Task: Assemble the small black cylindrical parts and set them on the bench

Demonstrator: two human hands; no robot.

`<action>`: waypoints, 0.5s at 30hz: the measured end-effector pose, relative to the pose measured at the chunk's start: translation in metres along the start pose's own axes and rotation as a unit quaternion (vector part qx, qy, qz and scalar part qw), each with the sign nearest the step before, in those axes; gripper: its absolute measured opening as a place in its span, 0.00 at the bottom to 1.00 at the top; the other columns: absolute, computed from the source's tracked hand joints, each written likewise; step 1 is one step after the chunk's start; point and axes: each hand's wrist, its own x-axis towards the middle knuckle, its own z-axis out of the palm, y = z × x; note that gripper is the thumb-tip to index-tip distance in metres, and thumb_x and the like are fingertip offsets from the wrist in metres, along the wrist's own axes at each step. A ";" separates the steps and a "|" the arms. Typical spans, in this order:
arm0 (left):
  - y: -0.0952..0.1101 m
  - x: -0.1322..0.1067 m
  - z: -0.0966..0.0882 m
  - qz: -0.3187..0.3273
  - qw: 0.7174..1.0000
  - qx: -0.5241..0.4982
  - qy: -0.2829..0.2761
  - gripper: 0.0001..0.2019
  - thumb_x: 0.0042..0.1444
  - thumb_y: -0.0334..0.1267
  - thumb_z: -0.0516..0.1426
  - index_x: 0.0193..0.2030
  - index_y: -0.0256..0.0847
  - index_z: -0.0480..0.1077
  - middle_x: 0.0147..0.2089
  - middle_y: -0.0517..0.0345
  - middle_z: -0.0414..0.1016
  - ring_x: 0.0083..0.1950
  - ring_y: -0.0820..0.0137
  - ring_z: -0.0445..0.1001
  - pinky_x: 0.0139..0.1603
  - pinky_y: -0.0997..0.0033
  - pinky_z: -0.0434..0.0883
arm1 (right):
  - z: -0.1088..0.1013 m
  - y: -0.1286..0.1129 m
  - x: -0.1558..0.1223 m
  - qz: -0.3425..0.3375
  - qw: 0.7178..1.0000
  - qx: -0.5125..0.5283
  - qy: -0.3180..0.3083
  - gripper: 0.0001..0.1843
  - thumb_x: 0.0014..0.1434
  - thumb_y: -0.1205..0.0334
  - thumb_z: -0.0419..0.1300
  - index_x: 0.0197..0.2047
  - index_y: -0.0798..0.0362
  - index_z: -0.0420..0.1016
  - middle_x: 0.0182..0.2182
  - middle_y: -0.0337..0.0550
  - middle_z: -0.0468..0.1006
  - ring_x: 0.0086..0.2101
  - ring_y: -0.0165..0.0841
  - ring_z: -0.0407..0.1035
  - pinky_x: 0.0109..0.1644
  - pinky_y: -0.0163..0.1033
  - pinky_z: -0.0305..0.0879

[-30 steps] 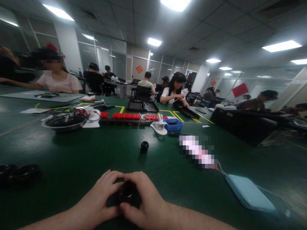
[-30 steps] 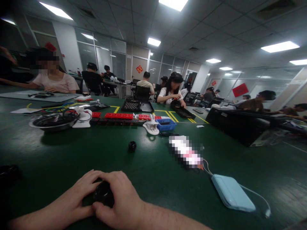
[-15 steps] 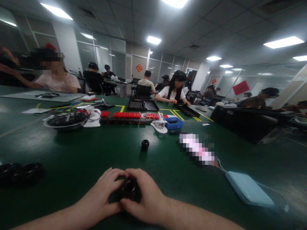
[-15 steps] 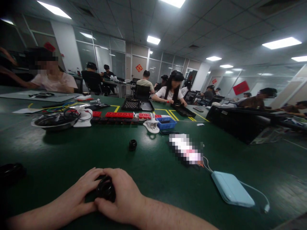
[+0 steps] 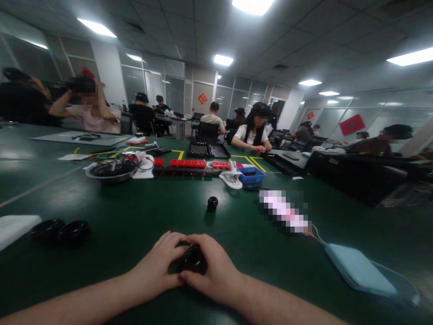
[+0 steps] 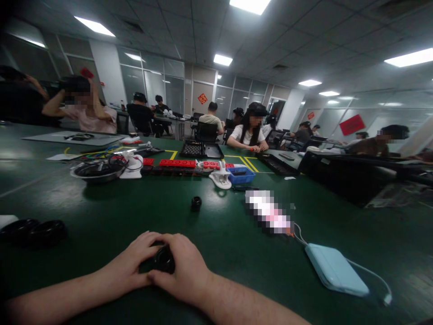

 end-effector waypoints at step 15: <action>0.001 -0.001 0.000 0.016 1.000 0.020 0.011 0.15 0.50 0.40 0.59 0.46 0.45 0.69 0.51 0.55 0.63 0.52 0.60 0.60 0.54 0.59 0.58 | -0.002 -0.004 -0.001 -0.012 0.998 -0.056 0.017 0.24 0.49 0.59 0.63 0.49 0.55 0.65 0.43 0.48 0.67 0.44 0.38 0.62 0.48 0.43 0.62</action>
